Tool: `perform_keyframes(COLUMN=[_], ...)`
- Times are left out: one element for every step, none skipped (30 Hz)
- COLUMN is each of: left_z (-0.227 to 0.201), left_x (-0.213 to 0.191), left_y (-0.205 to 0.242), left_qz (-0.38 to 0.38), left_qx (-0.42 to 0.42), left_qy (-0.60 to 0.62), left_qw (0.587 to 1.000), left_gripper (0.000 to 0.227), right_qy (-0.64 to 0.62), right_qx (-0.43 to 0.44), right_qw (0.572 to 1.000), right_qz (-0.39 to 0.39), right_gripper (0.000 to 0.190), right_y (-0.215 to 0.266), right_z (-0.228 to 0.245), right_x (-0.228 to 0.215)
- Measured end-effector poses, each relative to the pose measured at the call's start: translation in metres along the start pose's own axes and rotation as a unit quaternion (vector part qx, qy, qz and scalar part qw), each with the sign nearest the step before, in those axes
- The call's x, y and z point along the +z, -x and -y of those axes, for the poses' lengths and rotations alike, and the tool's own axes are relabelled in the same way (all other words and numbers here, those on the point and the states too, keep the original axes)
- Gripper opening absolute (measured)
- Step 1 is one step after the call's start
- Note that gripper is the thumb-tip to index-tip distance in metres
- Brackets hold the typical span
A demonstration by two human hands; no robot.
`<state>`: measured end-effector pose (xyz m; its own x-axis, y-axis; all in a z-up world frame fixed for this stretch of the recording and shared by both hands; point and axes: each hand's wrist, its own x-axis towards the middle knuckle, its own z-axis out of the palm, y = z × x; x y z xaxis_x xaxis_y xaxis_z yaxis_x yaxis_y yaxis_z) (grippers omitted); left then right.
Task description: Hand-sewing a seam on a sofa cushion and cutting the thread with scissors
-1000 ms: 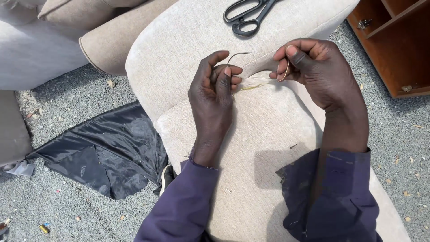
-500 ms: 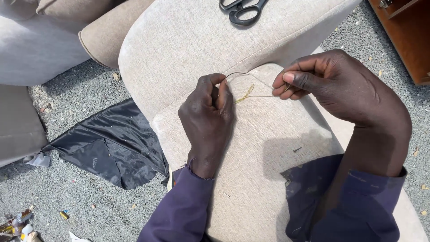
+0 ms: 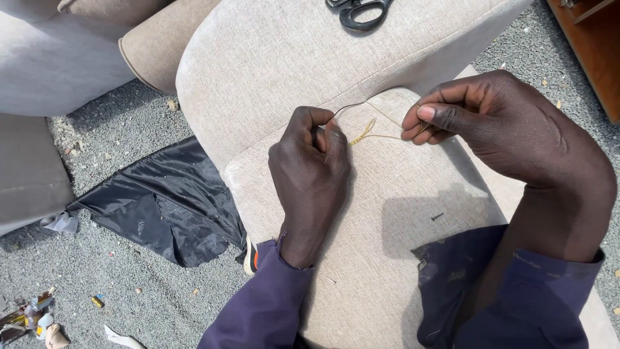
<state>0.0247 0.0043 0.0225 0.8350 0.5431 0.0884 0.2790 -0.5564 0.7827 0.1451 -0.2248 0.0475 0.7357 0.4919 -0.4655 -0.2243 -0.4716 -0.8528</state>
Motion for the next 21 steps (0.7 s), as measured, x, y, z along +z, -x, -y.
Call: perform_keyframes(left_z=[-0.002,-0.003,-0.005,-0.004,-0.004,-0.004,-0.004,-0.005,-0.006,-0.002,0.002,0.006,0.004,0.002,0.0,-0.003,-0.006,-0.01,-0.024,-0.038,-0.052], left_x=[-0.001,-0.003,-0.004,-0.004,-0.003,-0.002,-0.006,-0.005,-0.004,0.003,0.009,0.014,0.019,0.023,0.027,0.026,0.025,0.027,0.015,0.003,-0.008], left_y=[-0.003,-0.005,-0.007,-0.011,-0.014,-0.019,-0.022,-0.026,-0.029,-0.032,-0.034,-0.037,-0.037,-0.04,-0.043,-0.041,-0.039,-0.035,-0.032,-0.03,-0.028], left_qz=[-0.001,0.025,0.052,0.048,0.084,0.119,0.114,0.122,0.13,0.131,0.128,0.122,0.12,0.123,0.125,0.122,0.13,0.139,0.137,0.175,0.212], left_qx=[0.0,-0.029,-0.058,-0.059,-0.123,-0.185,-0.185,-0.217,-0.249,-0.251,-0.267,-0.281,-0.282,-0.301,-0.32,-0.32,-0.298,-0.277,-0.277,-0.298,-0.317], left_qy=[0.0,0.005,0.01,0.01,0.063,0.117,0.117,0.133,0.149,0.151,0.187,0.224,0.225,0.216,0.206,0.206,0.207,0.209,0.211,0.183,0.155], left_qw=[1.0,0.999,0.997,0.997,0.987,0.969,0.969,0.959,0.948,0.947,0.937,0.925,0.925,0.921,0.916,0.917,0.923,0.928,0.927,0.921,0.911], left_gripper=[0.011,0.014,0.018,0.018,0.017,0.017,0.017,0.018,0.019,0.019,0.013,0.012,0.012,0.013,0.016,0.016,0.016,0.019,0.019,0.015,0.033], right_qy=[0.0,0.007,0.013,0.014,0.016,0.018,0.02,0.025,0.03,0.032,0.041,0.051,0.053,0.045,0.038,0.039,0.049,0.061,0.064,0.054,0.045], right_qx=[-0.001,-0.002,-0.003,-0.005,-0.011,-0.018,-0.022,-0.014,-0.006,-0.004,-0.005,-0.009,-0.01,-0.022,-0.035,-0.037,-0.032,-0.025,-0.026,-0.032,-0.038], right_qw=[1.0,1.0,1.0,1.0,1.0,1.0,0.999,0.999,0.999,0.999,0.999,0.999,0.998,0.998,0.998,0.998,0.998,0.997,0.997,0.998,0.998], right_qz=[0.0,0.001,0.002,0.005,0.009,0.013,0.016,0.017,0.017,0.018,0.018,0.018,0.019,0.027,0.035,0.037,0.032,0.026,0.026,0.026,0.026], right_gripper=[0.035,0.035,0.035,0.035,0.035,0.035,0.035,0.037,0.039,0.039,0.038,0.037,0.037,0.037,0.038,0.038,0.037,0.036,0.036,0.035,0.035], right_y=[0.0,0.0,0.0,-0.001,-0.003,-0.006,-0.005,-0.004,-0.002,-0.001,0.0,0.001,0.0,-0.003,-0.005,-0.003,-0.002,0.001,0.003,0.004,0.003], right_z=[0.001,0.001,0.002,-0.001,-0.005,-0.008,-0.005,-0.002,0.0,0.002,0.004,0.008,0.002,-0.001,-0.004,0.0,0.004,0.007,0.004,0.003,0.001], right_x=[0.0,0.0,0.001,0.0,-0.001,-0.003,0.001,0.001,0.0,0.0,0.0,0.001,0.001,0.001,0.001,0.002,0.003,0.003,0.004,0.005,0.005])
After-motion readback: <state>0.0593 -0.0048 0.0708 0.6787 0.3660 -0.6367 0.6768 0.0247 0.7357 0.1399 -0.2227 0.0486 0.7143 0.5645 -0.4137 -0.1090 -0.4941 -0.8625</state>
